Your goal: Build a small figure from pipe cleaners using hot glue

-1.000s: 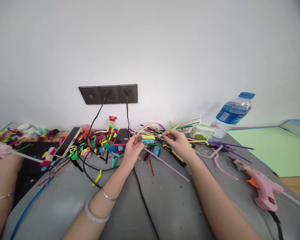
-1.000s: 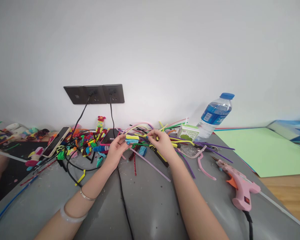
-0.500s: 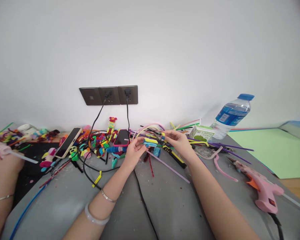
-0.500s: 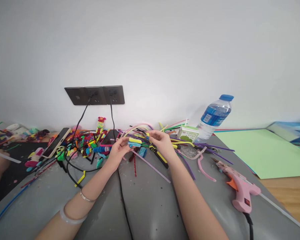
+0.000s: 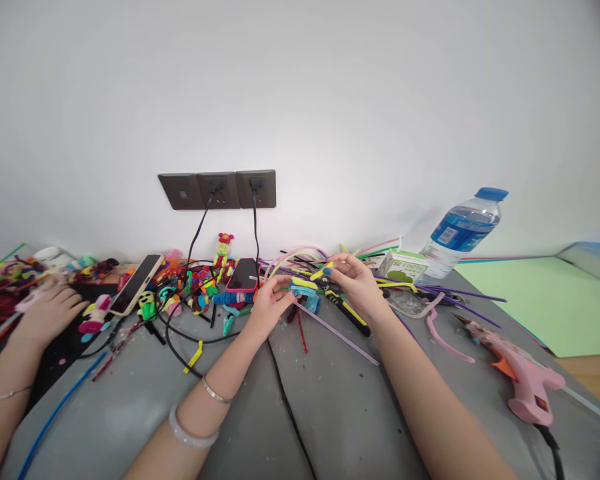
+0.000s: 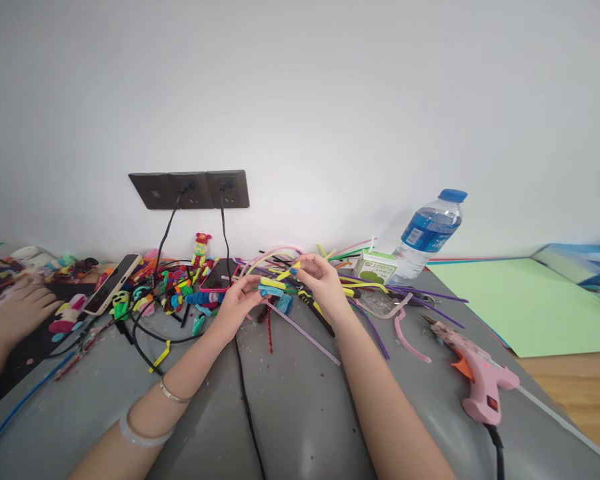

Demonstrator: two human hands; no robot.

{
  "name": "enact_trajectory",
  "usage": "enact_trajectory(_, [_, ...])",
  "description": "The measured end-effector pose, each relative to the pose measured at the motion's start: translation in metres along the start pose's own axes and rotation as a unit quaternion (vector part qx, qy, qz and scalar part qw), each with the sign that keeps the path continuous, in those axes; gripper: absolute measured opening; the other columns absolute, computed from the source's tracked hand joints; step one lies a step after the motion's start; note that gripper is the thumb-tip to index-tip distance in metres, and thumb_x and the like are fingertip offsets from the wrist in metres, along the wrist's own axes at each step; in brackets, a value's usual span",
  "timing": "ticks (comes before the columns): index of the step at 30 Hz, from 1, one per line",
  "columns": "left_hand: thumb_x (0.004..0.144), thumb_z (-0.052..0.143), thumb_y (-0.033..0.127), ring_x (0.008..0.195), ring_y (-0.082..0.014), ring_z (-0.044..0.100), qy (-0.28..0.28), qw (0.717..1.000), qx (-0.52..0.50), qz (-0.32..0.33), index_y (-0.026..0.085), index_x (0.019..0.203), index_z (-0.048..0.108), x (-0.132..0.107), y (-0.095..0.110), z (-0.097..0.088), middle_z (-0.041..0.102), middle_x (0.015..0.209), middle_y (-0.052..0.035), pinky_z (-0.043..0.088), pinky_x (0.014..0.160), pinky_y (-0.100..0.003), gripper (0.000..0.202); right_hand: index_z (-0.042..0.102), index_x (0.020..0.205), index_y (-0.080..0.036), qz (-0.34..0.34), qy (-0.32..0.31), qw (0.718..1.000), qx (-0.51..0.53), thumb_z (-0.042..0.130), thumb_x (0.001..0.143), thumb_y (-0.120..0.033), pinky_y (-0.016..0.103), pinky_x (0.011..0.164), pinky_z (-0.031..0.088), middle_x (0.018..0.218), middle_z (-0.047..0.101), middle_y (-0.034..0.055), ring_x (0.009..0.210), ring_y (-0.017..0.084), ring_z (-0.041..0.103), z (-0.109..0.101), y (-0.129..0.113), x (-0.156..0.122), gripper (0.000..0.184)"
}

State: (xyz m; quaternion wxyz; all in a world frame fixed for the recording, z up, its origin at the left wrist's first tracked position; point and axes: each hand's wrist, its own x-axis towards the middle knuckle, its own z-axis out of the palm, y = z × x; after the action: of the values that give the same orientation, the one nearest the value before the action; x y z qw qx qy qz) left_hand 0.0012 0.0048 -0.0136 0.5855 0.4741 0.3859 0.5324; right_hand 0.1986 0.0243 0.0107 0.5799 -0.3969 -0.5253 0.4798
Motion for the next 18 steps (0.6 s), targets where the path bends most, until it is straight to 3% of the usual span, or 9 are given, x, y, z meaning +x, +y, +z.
enact_trajectory(12, [0.069,0.079,0.033,0.086,-0.0181,0.064,-0.044,0.999,0.014,-0.026,0.015,0.099,0.063,-0.0051,0.0085,0.0035,0.065,0.095,-0.0071,0.057,0.072,-0.029,0.038,0.064,0.076,-0.022,0.022,0.068,0.997,0.026,0.08,0.064,-0.042,0.025,0.059,0.039,0.068,0.06,-0.002,0.065,0.013,0.055,-0.0031,-0.0026,0.0021,0.028])
enact_trajectory(18, [0.067,0.08,0.032,0.084,-0.0169,0.063,-0.04,0.999,0.013,-0.022,0.016,0.096,0.061,-0.0036,0.006,0.0037,0.062,0.094,-0.0058,0.057,0.071,-0.029,0.039,0.064,0.074,-0.021,0.033,0.031,0.999,0.016,0.081,0.062,-0.042,0.027,0.062,0.041,0.072,0.062,-0.0002,0.066,0.014,0.054,-0.0008,-0.0034,0.0009,0.03])
